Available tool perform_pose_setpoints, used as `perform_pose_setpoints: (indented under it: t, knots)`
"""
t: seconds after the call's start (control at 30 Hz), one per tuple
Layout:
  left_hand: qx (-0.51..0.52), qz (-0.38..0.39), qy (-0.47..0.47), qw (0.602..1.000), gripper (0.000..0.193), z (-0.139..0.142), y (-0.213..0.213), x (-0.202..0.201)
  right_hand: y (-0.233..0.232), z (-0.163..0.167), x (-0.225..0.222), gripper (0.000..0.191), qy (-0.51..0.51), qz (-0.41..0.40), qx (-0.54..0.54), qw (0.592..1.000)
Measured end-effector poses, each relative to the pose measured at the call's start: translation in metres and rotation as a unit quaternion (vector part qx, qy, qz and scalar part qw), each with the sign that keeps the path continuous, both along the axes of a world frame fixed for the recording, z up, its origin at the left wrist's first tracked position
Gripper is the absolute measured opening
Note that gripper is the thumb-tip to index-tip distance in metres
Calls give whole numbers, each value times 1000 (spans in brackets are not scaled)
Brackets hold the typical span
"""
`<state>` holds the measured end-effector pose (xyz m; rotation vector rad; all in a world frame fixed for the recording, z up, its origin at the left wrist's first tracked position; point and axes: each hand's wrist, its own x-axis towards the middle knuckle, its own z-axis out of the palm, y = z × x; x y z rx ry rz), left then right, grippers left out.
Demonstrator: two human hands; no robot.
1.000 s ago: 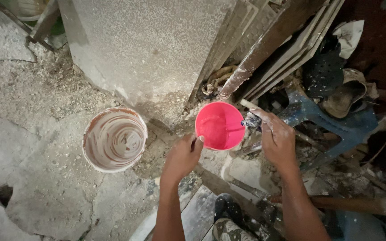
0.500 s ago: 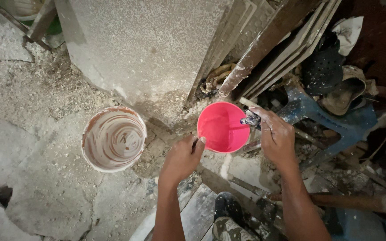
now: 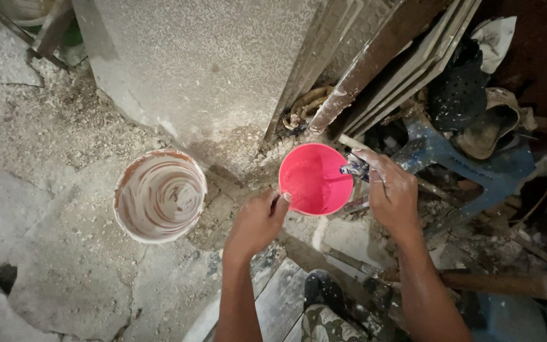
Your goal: The person scrubs a weathered wooden beam with an orange sponge, then mixes a white powder with water in a bowl using a pink cup, scoops more powder from a sack into the bowl, and applies the resulting paste onto the beam with a small handheld tool.
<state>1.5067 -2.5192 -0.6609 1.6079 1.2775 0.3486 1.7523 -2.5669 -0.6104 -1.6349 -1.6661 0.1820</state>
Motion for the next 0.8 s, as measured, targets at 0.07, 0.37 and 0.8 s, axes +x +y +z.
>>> perform_pose_setpoints:
  t: [0.07, 0.37, 0.8]
  knots:
    - [-21, -8, 10, 1000, 40, 1, 0, 1, 0, -1, 0, 35, 5, 0, -4, 1000]
    - [71, -6, -6, 997, 39, -2, -4, -1, -3, 1, 0, 31, -5, 5, 13, 1000]
    - [67, -9, 10, 998, 40, -10, -3, -3, -3, 1, -1, 34, 0, -1, 7, 1000]
